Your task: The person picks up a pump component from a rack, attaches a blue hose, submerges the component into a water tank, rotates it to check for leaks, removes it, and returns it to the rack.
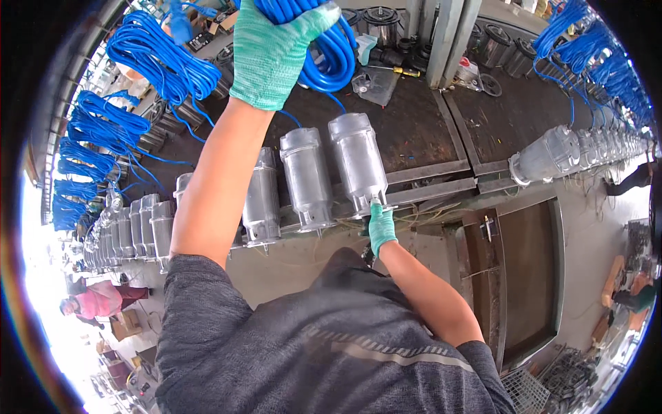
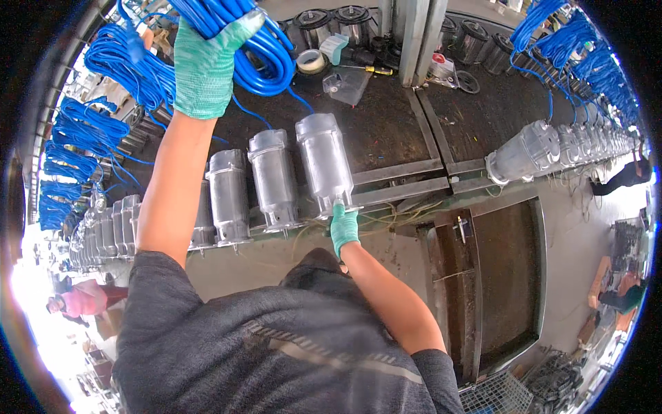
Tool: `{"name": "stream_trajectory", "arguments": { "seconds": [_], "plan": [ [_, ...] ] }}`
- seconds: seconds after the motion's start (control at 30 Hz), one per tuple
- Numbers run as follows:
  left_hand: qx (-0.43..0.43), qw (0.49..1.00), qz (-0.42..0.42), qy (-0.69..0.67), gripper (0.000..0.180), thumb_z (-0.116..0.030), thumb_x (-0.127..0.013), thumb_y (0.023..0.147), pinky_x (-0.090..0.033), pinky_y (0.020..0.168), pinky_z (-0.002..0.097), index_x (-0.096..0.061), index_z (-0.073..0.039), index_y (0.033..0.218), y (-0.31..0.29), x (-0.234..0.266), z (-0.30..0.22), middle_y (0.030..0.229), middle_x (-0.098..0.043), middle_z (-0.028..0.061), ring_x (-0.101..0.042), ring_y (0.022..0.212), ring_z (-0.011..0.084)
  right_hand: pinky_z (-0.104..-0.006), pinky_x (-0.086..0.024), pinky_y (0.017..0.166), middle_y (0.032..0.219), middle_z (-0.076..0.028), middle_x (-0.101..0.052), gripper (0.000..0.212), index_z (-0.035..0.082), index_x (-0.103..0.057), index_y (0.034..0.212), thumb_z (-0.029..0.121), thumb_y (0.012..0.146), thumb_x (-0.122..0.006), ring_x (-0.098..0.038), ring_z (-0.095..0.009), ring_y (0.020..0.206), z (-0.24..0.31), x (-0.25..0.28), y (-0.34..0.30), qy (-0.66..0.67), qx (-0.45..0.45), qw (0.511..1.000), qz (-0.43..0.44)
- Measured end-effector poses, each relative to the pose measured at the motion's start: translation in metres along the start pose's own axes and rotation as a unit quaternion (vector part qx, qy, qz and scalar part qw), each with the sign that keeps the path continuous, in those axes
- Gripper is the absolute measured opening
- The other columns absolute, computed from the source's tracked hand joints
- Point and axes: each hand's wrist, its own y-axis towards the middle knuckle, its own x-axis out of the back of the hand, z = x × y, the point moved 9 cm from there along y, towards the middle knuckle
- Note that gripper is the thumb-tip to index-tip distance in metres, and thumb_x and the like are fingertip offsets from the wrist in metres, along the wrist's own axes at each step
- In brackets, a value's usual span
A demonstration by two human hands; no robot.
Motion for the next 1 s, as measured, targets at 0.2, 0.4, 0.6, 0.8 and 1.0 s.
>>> {"name": "stream_trajectory", "arguments": {
  "seconds": [0.2, 0.4, 0.6, 0.8, 1.0],
  "plan": [
    [0.015, 0.992, 0.004, 0.126, 0.047, -0.013, -0.088, 0.081, -0.059, 0.079, 0.0303, -0.061, -0.006, 0.119, -0.017, 0.027, 0.026, 0.099, -0.073, 0.0027, -0.071, 0.086, 0.0148, -0.0362, -0.055, 0.058, 0.103, 0.002, -0.062, 0.047, 0.023, -0.053, 0.137, 0.054, 0.102, -0.056, -0.059, -0.013, 0.075, 0.000, -0.004, 0.006, -0.010, -0.051, 0.998, 0.038],
    [0.052, 0.986, 0.049, 0.150, 0.063, -0.014, -0.087, 0.080, -0.056, 0.092, 0.0342, -0.054, -0.007, 0.133, -0.053, 0.027, 0.041, 0.112, -0.072, 0.0041, -0.068, 0.102, 0.0146, -0.0414, -0.059, 0.070, 0.102, -0.004, -0.067, 0.049, 0.017, -0.059, 0.128, 0.059, 0.102, -0.054, -0.066, -0.019, 0.081, -0.007, 0.018, 0.001, -0.128, -0.055, 0.981, 0.137],
    [0.151, 0.959, 0.034, 0.237, 0.055, -0.009, -0.086, 0.079, -0.056, 0.087, 0.0354, -0.055, -0.005, 0.124, -0.072, 0.050, 0.104, 0.107, -0.072, 0.0083, -0.070, 0.096, 0.0173, -0.0403, -0.060, 0.075, 0.108, -0.007, -0.070, 0.049, 0.011, -0.065, 0.122, 0.054, 0.104, -0.053, -0.069, -0.022, 0.085, 0.065, 0.104, -0.056, -0.138, -0.092, 0.986, 0.034],
    [0.083, 0.948, -0.005, 0.308, 0.051, -0.022, -0.086, 0.078, -0.056, 0.075, 0.0456, -0.053, -0.005, 0.113, -0.022, 0.051, 0.094, 0.094, -0.073, 0.0197, -0.074, 0.088, 0.0364, -0.0446, -0.060, 0.068, 0.104, -0.010, -0.071, 0.049, 0.010, -0.065, 0.123, 0.054, 0.104, -0.053, -0.068, -0.026, 0.083, 0.071, 0.250, -0.085, -0.039, -0.039, 0.993, -0.104],
    [0.059, 0.960, -0.054, 0.269, 0.047, -0.012, -0.084, 0.080, -0.057, 0.079, 0.0400, -0.049, -0.003, 0.111, 0.054, 0.041, 0.080, 0.097, -0.073, 0.0156, -0.073, 0.089, 0.0291, -0.0455, -0.057, 0.059, 0.097, -0.011, -0.070, 0.058, 0.009, -0.064, 0.121, 0.063, 0.099, -0.055, -0.065, -0.027, 0.073, 0.030, 0.332, -0.108, 0.054, -0.049, 0.978, -0.194]
  ]
}}
